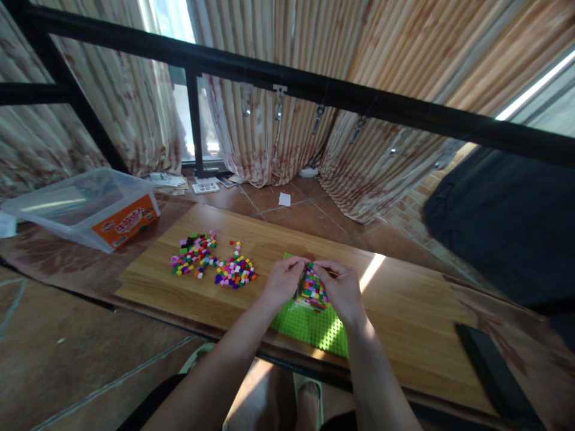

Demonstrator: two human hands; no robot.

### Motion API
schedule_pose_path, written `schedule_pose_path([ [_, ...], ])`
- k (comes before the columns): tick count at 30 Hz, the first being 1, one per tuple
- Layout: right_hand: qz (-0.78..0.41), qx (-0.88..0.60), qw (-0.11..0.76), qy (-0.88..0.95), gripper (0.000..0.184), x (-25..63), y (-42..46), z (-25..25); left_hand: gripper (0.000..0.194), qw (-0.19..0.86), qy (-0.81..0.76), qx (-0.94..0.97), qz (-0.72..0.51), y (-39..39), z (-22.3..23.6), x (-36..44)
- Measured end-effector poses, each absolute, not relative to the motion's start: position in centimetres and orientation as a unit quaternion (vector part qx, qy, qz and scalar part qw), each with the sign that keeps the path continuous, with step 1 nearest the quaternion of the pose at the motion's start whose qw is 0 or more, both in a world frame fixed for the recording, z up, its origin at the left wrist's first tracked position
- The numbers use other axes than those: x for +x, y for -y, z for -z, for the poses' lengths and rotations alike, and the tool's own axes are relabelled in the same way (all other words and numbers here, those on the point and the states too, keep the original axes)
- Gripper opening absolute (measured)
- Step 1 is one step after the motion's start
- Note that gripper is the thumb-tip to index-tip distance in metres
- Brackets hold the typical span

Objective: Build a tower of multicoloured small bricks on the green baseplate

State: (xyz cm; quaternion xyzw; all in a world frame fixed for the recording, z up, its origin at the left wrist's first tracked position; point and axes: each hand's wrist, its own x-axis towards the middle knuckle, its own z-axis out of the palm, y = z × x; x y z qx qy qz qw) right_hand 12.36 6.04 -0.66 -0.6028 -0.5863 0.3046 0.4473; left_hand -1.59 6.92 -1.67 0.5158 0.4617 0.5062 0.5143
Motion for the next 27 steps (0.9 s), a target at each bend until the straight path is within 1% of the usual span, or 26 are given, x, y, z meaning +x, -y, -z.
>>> schedule_pose_path([
  [6,-0.321,-0.606,0.442,0.578,0.023,12.29,-5.92,0.40,0.024,0.529,-0.455,0.488,-0.524,-6.98,1.83,-1.13],
  [13,-0.329,-0.605,0.443,0.574,0.022,12.33,-5.94,0.37,0.018,0.534,-0.454,0.454,-0.551,-7.26,2.06,-0.76],
  [20,-0.344,-0.610,0.439,0.563,0.020,12.10,-5.86,-0.06,0.017,0.520,-0.467,0.456,-0.552,-7.34,2.32,-0.70],
  [27,-0.339,-0.603,0.432,0.579,0.025,12.43,-5.89,0.41,0.018,0.519,-0.467,0.449,-0.557,-7.09,2.27,-0.85],
])
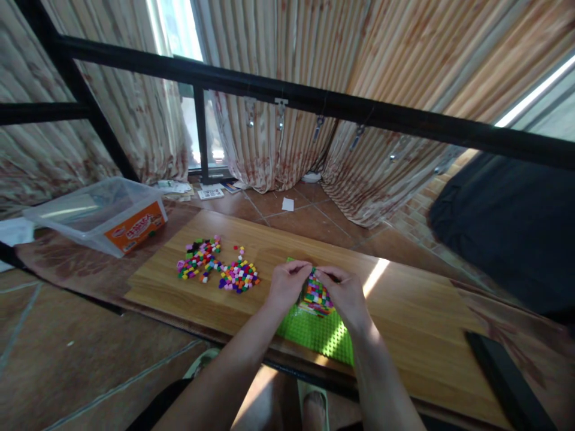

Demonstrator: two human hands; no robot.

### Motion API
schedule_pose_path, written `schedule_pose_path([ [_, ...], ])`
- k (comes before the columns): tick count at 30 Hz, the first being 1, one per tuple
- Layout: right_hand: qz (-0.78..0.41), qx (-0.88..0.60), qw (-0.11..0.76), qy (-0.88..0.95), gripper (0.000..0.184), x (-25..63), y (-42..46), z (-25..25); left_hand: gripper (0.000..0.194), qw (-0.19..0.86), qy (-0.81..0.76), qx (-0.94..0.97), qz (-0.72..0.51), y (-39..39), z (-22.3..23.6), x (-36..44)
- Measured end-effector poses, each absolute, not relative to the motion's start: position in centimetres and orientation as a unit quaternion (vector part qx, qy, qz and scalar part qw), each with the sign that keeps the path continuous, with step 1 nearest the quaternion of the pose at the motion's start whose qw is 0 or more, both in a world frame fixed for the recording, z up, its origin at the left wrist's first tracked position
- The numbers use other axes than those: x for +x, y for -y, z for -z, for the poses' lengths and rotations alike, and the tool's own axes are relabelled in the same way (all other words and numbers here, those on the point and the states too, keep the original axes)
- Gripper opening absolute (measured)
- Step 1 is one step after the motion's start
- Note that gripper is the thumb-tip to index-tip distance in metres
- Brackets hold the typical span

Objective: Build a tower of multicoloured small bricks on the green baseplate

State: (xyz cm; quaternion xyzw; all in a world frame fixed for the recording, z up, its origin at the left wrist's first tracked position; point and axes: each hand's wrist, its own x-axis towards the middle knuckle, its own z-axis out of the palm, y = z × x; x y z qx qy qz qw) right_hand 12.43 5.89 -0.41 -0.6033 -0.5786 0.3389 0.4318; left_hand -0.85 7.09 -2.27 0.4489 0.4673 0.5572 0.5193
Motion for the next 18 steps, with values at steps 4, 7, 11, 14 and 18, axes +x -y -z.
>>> schedule_pose_path([
  [4,-0.361,-0.594,0.445,0.565,0.033,12.7,-5.8,0.6,0.021,0.514,-0.469,0.450,-0.560,-6.9,1.8,-2.1],
  [7,-0.360,-0.596,0.468,0.545,0.038,12.8,-5.7,0.6,0.020,0.490,-0.491,0.466,-0.550,-6.7,1.7,-4.0],
  [11,-0.314,-0.609,0.528,0.502,0.035,13.0,-5.4,-0.1,0.018,0.400,-0.553,0.509,-0.524,-6.2,1.6,-7.5],
  [14,-0.221,-0.631,0.547,0.503,0.032,12.9,-5.0,-0.7,0.018,0.302,-0.617,0.559,-0.464,-5.6,1.0,-10.7],
  [18,-0.097,-0.633,0.575,0.509,0.032,12.3,-4.5,-1.3,0.017,0.170,-0.716,0.597,-0.320,-4.5,-0.2,-15.4],
])
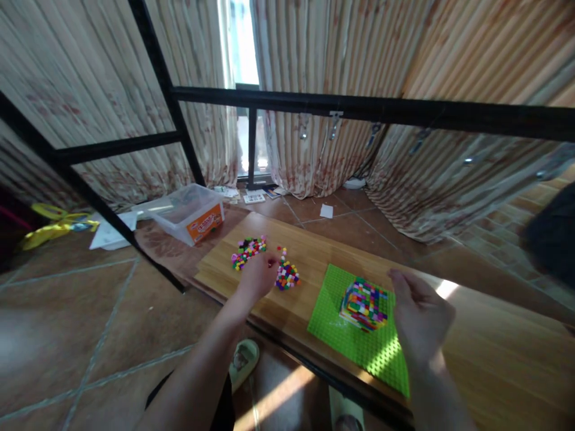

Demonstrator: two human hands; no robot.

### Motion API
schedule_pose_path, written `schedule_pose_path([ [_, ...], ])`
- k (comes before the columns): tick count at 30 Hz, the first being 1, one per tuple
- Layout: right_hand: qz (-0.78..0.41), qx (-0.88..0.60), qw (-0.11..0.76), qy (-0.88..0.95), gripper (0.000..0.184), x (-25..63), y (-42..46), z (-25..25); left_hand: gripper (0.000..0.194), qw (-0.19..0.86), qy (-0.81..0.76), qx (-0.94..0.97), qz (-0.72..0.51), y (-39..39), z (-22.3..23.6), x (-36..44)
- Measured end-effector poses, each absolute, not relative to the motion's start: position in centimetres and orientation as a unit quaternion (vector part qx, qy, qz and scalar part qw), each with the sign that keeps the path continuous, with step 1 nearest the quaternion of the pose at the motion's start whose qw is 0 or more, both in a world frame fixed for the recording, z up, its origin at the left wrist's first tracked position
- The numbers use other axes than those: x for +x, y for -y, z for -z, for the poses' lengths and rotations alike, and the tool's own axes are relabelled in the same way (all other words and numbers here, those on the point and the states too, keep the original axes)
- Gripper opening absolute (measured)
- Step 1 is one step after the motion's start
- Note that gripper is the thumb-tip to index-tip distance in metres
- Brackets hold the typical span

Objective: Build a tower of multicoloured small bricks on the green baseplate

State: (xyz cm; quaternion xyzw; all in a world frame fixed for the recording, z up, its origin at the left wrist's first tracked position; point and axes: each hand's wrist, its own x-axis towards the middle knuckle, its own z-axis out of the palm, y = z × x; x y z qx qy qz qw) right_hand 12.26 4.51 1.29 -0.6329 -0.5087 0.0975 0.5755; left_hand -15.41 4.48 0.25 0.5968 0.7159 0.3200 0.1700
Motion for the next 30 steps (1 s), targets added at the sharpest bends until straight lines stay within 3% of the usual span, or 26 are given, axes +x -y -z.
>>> schedule_pose_path([
  [3,-0.034,-0.595,0.595,0.540,0.031,11.4,-4.1,-1.6,0.021,0.102,-0.782,0.573,-0.223,-3.9,-0.7,-18.6],
  [7,-0.028,-0.546,0.607,0.576,0.025,10.1,-3.5,-1.3,0.027,0.098,-0.821,0.538,-0.161,-3.5,-0.4,-21.1],
  [24,-0.008,-0.477,0.557,0.679,0.014,7.4,-2.9,-0.7,0.016,-0.018,-0.796,0.586,-0.149,-4.9,3.4,-19.0],
  [30,-0.025,-0.475,0.553,0.684,0.013,7.4,-2.9,-0.8,0.015,-0.038,-0.786,0.591,-0.176,-4.7,2.6,-18.8],
])
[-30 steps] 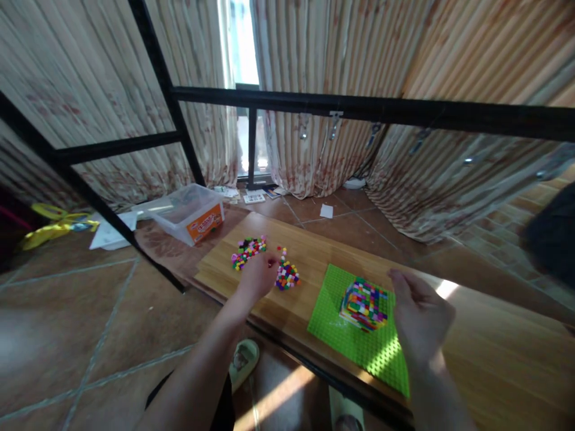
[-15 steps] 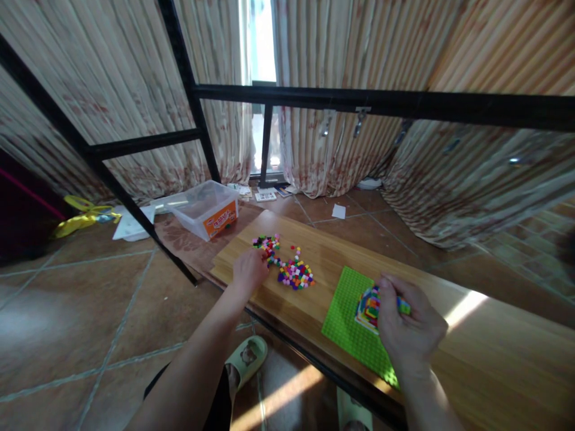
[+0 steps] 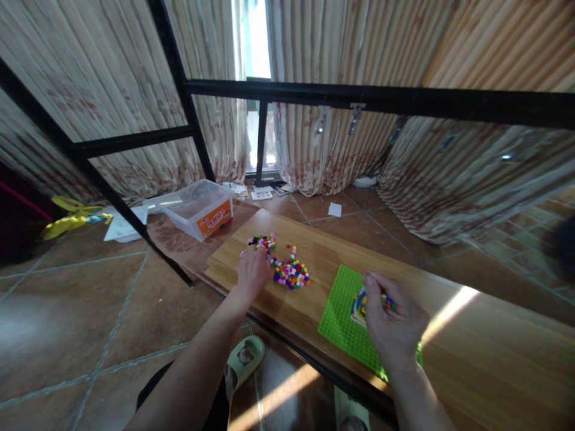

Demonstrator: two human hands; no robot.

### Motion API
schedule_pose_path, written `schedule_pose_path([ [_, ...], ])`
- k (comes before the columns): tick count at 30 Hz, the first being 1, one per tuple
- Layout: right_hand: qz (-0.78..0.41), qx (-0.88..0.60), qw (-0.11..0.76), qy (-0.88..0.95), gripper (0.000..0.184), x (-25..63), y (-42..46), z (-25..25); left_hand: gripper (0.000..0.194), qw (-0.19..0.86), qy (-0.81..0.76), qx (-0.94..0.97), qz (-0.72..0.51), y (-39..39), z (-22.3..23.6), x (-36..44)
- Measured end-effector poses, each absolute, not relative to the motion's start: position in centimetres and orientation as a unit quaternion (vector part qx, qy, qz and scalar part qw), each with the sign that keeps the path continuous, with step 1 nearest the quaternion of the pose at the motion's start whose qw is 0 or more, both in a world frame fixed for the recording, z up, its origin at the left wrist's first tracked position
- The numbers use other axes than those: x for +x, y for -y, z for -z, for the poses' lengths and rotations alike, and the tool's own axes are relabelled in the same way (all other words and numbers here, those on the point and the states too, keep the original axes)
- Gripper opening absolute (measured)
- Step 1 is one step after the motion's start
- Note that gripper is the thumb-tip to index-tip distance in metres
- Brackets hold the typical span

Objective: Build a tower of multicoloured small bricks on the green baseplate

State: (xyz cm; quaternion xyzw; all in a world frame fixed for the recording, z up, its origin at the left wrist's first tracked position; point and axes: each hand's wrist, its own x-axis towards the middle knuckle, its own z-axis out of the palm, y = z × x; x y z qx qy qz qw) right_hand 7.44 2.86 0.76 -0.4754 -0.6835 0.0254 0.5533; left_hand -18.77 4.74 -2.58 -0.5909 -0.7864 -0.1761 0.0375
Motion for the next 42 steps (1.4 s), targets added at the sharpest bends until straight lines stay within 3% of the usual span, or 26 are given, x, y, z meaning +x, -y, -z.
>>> schedule_pose_path([
  [4,-0.078,-0.464,0.550,0.690,0.013,6.7,-2.6,-1.0,0.014,-0.014,0.712,-0.635,0.298,-4.4,0.8,-17.1],
  [9,-0.232,-0.450,0.535,0.676,0.018,5.1,-2.4,-1.2,0.016,-0.191,0.541,-0.673,0.467,-3.1,-0.3,-12.3],
  [17,-0.349,-0.447,0.532,0.628,0.012,5.1,-2.7,-1.3,0.015,-0.434,0.422,-0.568,0.558,-1.6,-0.7,-8.3],
  [22,-0.378,-0.447,0.536,0.608,0.013,5.7,-2.8,-1.1,0.015,-0.530,0.411,-0.471,0.573,-1.8,-1.3,-7.7],
  [28,-0.379,-0.453,0.533,0.605,0.010,5.8,-2.4,-1.5,0.012,-0.539,0.428,-0.449,0.570,-1.8,-1.5,-6.9],
  [42,-0.554,-0.377,0.676,0.307,0.015,11.4,-4.0,-2.9,0.024,-0.699,0.362,-0.229,0.572,-2.1,-1.4,-7.5],
])
